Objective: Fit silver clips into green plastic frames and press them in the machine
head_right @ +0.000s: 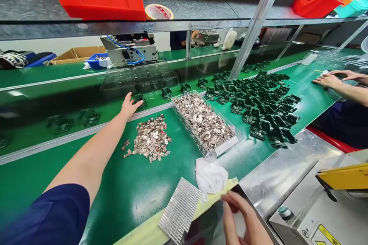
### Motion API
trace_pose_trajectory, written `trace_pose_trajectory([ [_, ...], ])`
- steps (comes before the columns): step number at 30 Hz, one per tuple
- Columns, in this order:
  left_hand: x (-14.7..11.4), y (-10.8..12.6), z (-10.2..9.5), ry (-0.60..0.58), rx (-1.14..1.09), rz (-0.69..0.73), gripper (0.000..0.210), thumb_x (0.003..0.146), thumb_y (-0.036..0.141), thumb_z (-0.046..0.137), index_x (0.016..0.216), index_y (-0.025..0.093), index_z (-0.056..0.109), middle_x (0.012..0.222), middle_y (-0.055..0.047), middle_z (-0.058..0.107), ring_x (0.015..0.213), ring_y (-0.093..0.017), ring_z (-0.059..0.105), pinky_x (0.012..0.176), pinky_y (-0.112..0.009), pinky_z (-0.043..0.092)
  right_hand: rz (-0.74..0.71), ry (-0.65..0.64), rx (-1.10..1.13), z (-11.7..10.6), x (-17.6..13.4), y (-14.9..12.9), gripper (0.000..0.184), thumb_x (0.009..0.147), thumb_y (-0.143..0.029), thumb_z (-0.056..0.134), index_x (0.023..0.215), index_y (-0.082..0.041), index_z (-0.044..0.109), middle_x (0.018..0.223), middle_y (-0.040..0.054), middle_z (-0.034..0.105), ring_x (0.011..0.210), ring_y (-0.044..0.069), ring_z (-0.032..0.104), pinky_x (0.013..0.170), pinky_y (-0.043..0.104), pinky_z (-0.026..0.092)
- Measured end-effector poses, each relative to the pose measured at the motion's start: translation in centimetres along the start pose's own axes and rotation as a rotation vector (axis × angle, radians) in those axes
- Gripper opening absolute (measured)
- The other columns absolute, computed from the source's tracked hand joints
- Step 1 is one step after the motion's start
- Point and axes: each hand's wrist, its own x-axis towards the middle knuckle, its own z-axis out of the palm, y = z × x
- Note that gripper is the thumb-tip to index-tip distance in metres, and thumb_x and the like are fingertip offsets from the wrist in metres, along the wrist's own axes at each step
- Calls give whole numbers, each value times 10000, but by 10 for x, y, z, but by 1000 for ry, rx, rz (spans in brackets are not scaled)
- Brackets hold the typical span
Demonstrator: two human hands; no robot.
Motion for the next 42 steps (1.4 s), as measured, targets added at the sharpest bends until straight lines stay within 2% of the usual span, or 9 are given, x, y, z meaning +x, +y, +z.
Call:
trace_pose_trajectory([
  [5, -56, -29, -80, 215, 93, 161, 539, 803, 244, 661, 1302, 197, 460, 1477, -136, 363, 1378, -267, 398, 1100, -388, 405, -121, -356, 191, 75, 87, -44, 214, 968, -248, 463, 1045, -210, 659, 925, 60, 708, 782, 194, 680, 708, 274, 546],
  [9, -79, -56, -145, 537, 373, 184, 483, 799, 214, 635, 1239, 117, 459, 1390, -205, 391, 1378, -287, 354, 1123, -429, 347, -111, -539, -72, 146, 143, -51, 299, 945, -195, 481, 1196, -184, 643, 982, 75, 682, 871, 209, 664, 813, 292, 502],
  [14, -59, -68, -149, 580, 433, 91, 548, 763, 296, 703, 1238, 140, 478, 1418, -208, 393, 1384, -318, 344, 1130, -459, 313, -112, -581, -186, 182, 162, -46, 245, 898, -175, 544, 1075, -177, 713, 918, 99, 621, 729, 227, 647, 661, 301, 467],
  [19, -38, -63, -140, 520, 415, 15, 393, 822, 267, 625, 1185, 141, 544, 1332, -202, 520, 1272, -337, 486, 1068, -482, 374, -94, -587, -150, 172, 156, -36, 201, 865, -129, 526, 917, -191, 710, 813, 57, 603, 713, 204, 618, 663, 283, 439],
  [23, -54, -54, -143, 530, 373, 1, 426, 863, 259, 562, 1257, 112, 494, 1239, -190, 599, 1149, -294, 589, 1014, -446, 430, -24, -570, -50, 160, 151, -34, 151, 840, -158, 522, 836, -174, 672, 741, 43, 620, 679, 196, 619, 673, 297, 469],
  [31, -199, -35, -162, 316, 376, 216, 427, 803, 358, 660, 1193, 216, 559, 1125, -65, 691, 1055, -219, 666, 963, -337, 510, 239, -486, 591, 122, 110, -57, 297, 784, -436, 649, 923, -174, 669, 687, 33, 635, 589, 181, 632, 560, 294, 547],
  [36, -270, -26, -179, 47, 395, 146, 809, 738, 452, 731, 1414, 244, 337, 1390, -136, 546, 1277, -293, 540, 1075, -464, 437, 311, -517, 696, 102, 86, -78, 367, 750, -515, 729, 881, -175, 682, 710, 65, 690, 622, 206, 672, 596, 319, 580],
  [39, -280, -27, -199, -215, 405, 126, 1122, 657, 495, 794, 1519, 274, 112, 1579, -158, 276, 1438, -327, 320, 1147, -514, 333, 365, -503, 754, 89, 73, -82, 365, 771, -519, 726, 889, -179, 668, 720, 75, 707, 654, 210, 686, 623, 317, 592],
  [42, -268, -25, -217, -521, 400, 122, 1133, 690, 469, 777, 1539, 297, 46, 1616, -135, 187, 1468, -318, 250, 1178, -504, 275, 405, -552, 799, 76, 58, -82, 344, 804, -511, 705, 890, -180, 664, 716, 79, 714, 687, 208, 692, 632, 296, 584],
])
